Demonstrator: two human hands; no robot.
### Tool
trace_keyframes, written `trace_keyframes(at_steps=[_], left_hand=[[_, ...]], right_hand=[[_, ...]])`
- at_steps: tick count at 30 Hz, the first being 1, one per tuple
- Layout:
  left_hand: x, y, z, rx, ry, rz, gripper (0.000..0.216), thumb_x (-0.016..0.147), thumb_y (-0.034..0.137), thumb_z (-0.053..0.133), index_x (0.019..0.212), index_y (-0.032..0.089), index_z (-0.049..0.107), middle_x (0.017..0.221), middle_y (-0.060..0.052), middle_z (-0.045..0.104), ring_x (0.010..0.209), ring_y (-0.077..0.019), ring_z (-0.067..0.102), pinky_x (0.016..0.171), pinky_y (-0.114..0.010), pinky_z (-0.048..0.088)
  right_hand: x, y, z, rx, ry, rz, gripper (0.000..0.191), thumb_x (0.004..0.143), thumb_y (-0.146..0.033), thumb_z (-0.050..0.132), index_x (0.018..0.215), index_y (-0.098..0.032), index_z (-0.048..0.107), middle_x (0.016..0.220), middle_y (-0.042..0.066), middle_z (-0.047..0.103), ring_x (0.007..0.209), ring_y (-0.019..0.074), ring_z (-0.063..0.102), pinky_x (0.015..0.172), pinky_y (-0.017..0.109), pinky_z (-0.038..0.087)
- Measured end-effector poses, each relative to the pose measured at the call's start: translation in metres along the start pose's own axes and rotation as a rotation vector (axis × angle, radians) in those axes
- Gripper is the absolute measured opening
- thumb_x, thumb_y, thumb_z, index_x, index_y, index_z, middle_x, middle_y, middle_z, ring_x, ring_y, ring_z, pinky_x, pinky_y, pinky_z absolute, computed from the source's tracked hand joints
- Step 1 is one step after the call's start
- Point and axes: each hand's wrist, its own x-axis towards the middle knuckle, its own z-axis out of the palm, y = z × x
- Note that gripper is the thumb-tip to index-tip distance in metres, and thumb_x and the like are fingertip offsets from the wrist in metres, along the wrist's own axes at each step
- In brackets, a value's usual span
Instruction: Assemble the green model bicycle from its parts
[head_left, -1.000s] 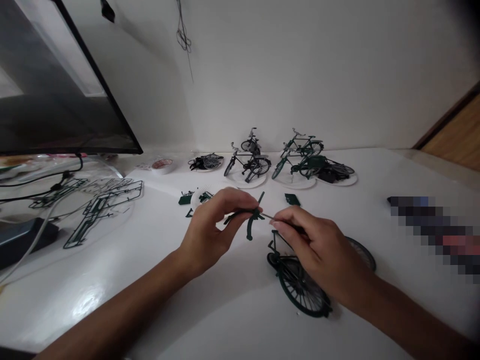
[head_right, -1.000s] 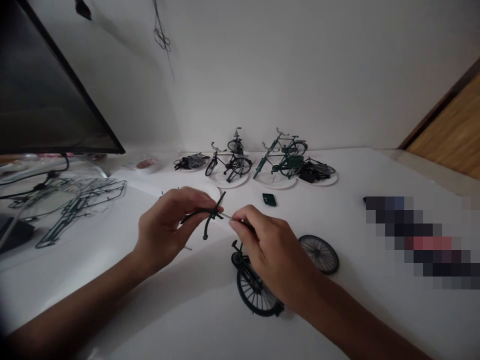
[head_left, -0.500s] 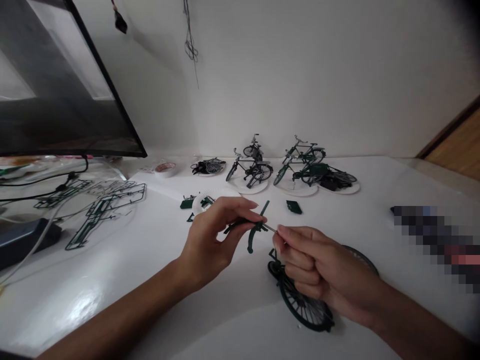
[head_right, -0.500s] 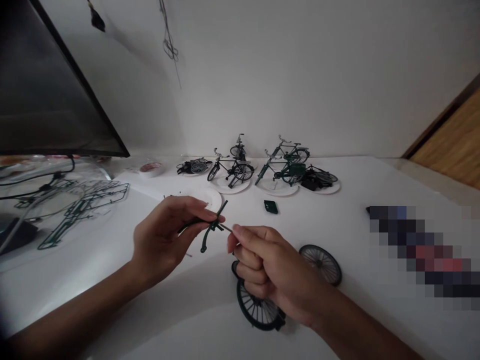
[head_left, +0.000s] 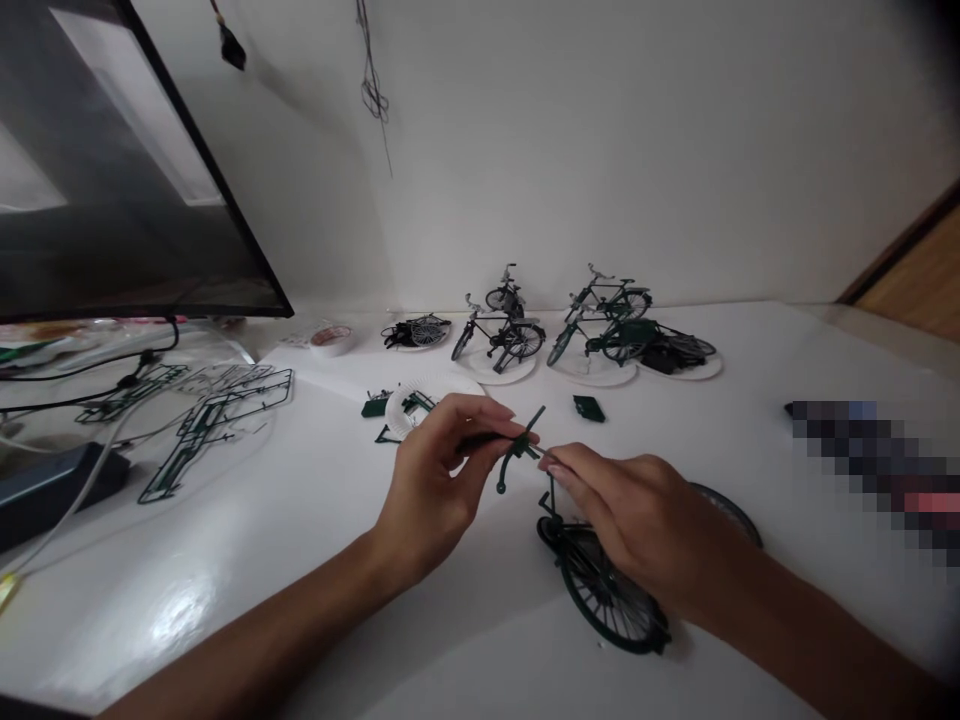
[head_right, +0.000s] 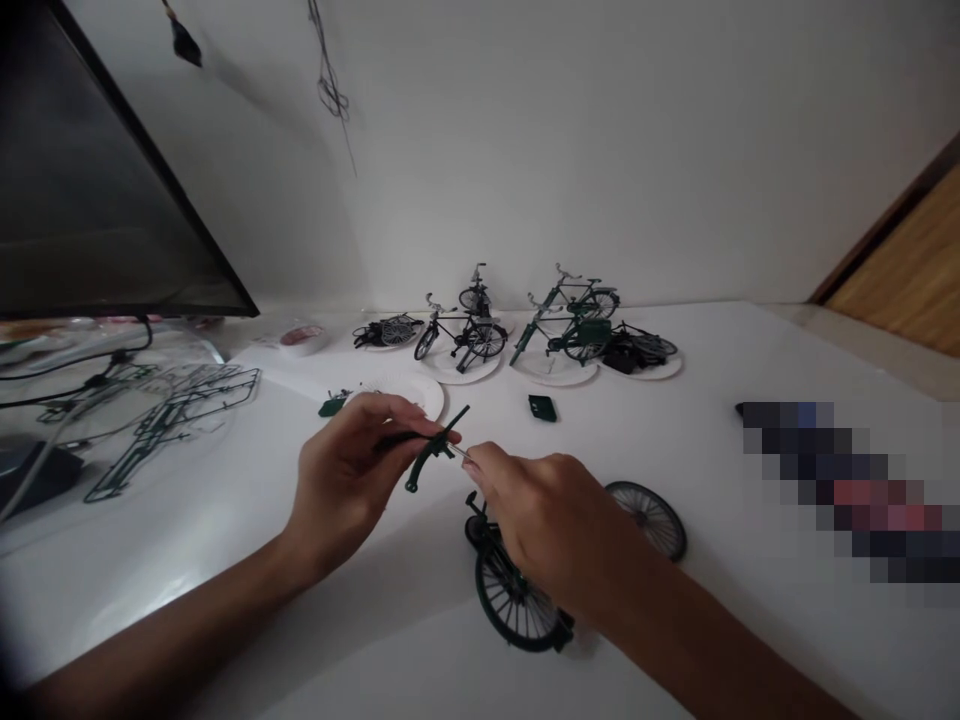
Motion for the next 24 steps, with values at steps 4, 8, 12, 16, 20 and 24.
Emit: trace_keyframes(at_steps=[4,8,12,16,20,24], left_hand=[[0.000,0.004,-0.001,-0.008,-0.009,0.004,0.015,0.092,0.009,0.062,0.104,0.017,0.059,0.098,-0.005,0.069,0.099,-0.0197,0.072,0.089,-0.032,0.061],[0.000,0.008,-0.001,-0.008,-0.013,0.057,0.013,0.091,0.007,0.062,0.100,0.016,0.062,0.096,-0.005,0.070,0.096,-0.0195,0.072,0.087,-0.031,0.062],[0.000,0.007,0.000,0.015,0.003,0.071,0.013,0.091,0.007,0.062,0.098,0.016,0.063,0.094,-0.005,0.070,0.096,-0.0192,0.072,0.087,-0.030,0.061],[0.002,0.001,0.002,0.026,0.049,-0.021,0.010,0.091,0.009,0.063,0.098,0.016,0.063,0.095,-0.005,0.069,0.096,-0.0178,0.072,0.088,-0.029,0.061],[0.003,0.002,0.005,-0.039,0.088,-0.109,0.013,0.090,0.012,0.066,0.101,0.016,0.060,0.093,-0.004,0.072,0.094,-0.0173,0.073,0.089,-0.029,0.061],[0.003,0.008,0.005,-0.094,0.070,-0.138,0.015,0.089,0.014,0.067,0.103,0.015,0.062,0.089,-0.003,0.074,0.092,-0.0188,0.075,0.088,-0.029,0.062]], right_hand=[[-0.001,-0.007,-0.003,0.385,-0.072,0.194,0.029,0.101,-0.039,0.043,0.082,-0.022,0.057,0.062,-0.002,0.052,0.056,0.0134,0.046,0.054,0.027,0.034],[0.003,-0.009,-0.009,1.221,-0.351,0.548,0.032,0.097,-0.048,0.048,0.081,-0.022,0.055,0.049,-0.010,0.023,0.042,0.0081,0.016,0.037,0.021,0.017],[0.006,-0.009,-0.008,1.436,-0.428,0.614,0.028,0.096,-0.048,0.050,0.085,-0.023,0.057,0.051,-0.012,0.016,0.042,0.0077,0.008,0.035,0.020,0.012],[0.006,-0.007,-0.002,0.689,-0.130,0.280,0.030,0.101,-0.043,0.042,0.087,-0.022,0.059,0.061,-0.004,0.043,0.052,0.0108,0.036,0.049,0.025,0.030],[0.004,0.000,0.001,0.070,-0.003,-0.009,0.027,0.100,-0.027,0.040,0.083,-0.021,0.060,0.063,0.000,0.053,0.052,0.0129,0.041,0.052,0.029,0.027],[0.003,-0.002,-0.001,0.013,0.040,-0.002,0.022,0.095,-0.024,0.044,0.078,-0.020,0.057,0.051,-0.005,0.038,0.045,0.0115,0.029,0.048,0.029,0.021]])
